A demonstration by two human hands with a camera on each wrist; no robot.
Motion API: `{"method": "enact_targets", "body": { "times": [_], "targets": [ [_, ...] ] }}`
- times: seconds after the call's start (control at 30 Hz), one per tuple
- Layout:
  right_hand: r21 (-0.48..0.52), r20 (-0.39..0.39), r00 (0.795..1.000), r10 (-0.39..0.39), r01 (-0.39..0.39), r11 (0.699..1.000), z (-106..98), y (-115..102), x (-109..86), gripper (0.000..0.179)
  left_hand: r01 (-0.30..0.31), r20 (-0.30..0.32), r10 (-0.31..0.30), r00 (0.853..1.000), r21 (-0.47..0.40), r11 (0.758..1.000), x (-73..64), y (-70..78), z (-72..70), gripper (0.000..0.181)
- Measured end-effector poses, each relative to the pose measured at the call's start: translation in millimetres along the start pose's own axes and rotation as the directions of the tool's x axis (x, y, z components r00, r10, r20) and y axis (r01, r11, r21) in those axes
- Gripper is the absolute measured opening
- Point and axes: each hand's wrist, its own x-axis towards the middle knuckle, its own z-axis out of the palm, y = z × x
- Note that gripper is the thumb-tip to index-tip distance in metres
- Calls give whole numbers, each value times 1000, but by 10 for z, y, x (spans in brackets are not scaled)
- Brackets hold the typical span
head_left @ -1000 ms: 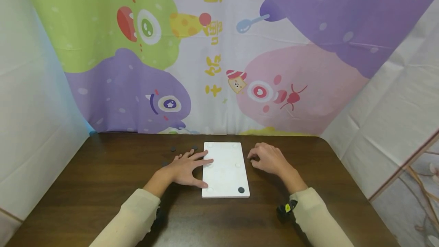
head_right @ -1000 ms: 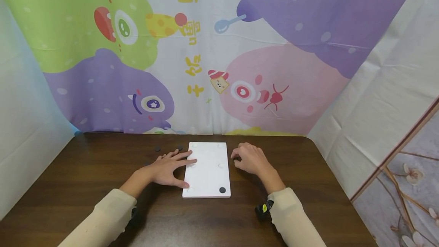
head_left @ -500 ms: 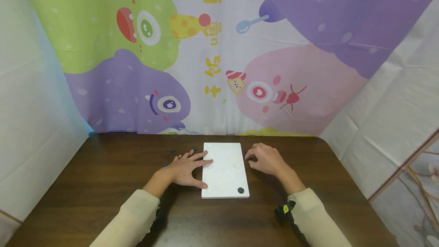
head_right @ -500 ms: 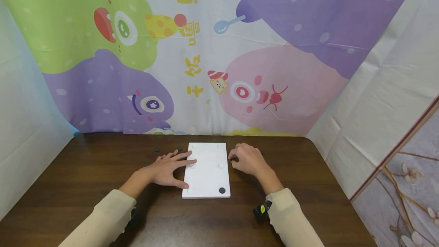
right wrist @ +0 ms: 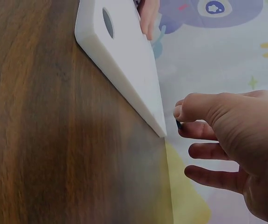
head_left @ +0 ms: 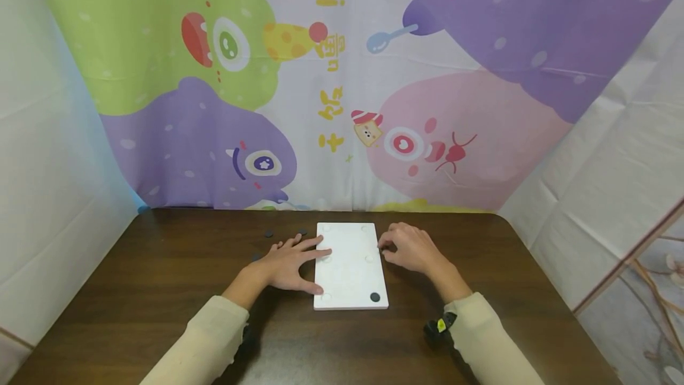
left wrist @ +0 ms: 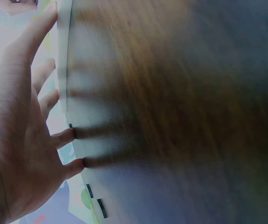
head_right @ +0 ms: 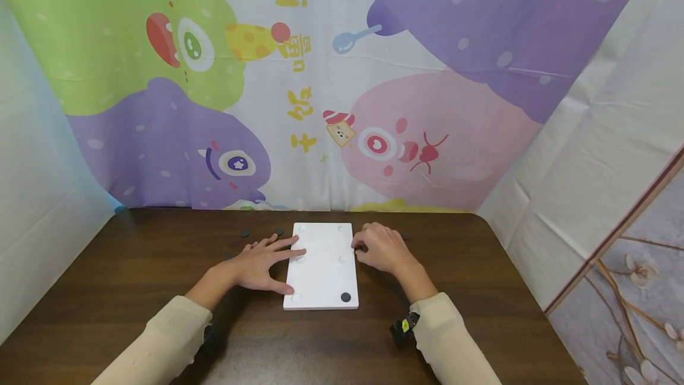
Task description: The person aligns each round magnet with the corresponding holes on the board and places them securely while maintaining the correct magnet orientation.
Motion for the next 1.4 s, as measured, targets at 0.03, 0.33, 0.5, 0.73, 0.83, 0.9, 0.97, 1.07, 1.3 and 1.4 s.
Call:
{"method": "enact_targets", "body": {
  "times": [0.03, 0.33, 0.5, 0.73, 0.83, 0.9, 0.97, 1.07, 1.3, 1.4],
  "targets": [
    [1, -1, 1000, -1, 1, 1000, 5, -4, 3, 14, -1, 0, 1, 1000, -2, 1000, 0, 3, -1, 97],
    [15, 16, 1000, 17, -17, 1000, 37, -69, 32, 15, -2, -7, 2, 1000, 3, 1000, -8, 18, -2, 96],
    [10, 11, 1000, 7, -7, 1000, 46, -106, 35, 15, 6, -10, -6, 1000, 5, 1000, 1, 6, 16, 96],
    [27, 0, 1000, -13, 13, 1000, 50, -154, 43, 16, 10, 1, -10, 1000, 6, 1000, 0, 19, 2, 96],
    [30, 0, 1000, -21, 21, 999, 57, -172, 54, 15, 12, 2, -12, 1000, 5, 1000, 1, 13, -2, 96],
    [26, -3, 1000, -27, 27, 999, 63, -180, 61, 15, 18, 5, -18, 1000, 10, 1000, 5, 8, -3, 96],
    [26, -7, 1000, -29, 29, 999, 65, -186, 63, 15, 18, 6, -18, 1000, 12, 1000, 8, 8, -2, 96],
    [28, -6, 1000, -29, 29, 999, 62, -193, 63, 15, 17, 6, -17, 1000, 14, 1000, 14, 6, 0, 96],
    [39, 4, 999, -31, 31, 999, 76, -207, 65, 15, 15, 3, -15, 1000, 14, 1000, 13, 3, 6, 96],
    [47, 6, 999, -35, 35, 998, 93, -216, 62, 15, 15, 4, -15, 1000, 19, 1000, 16, 3, 7, 96]
  ]
}}
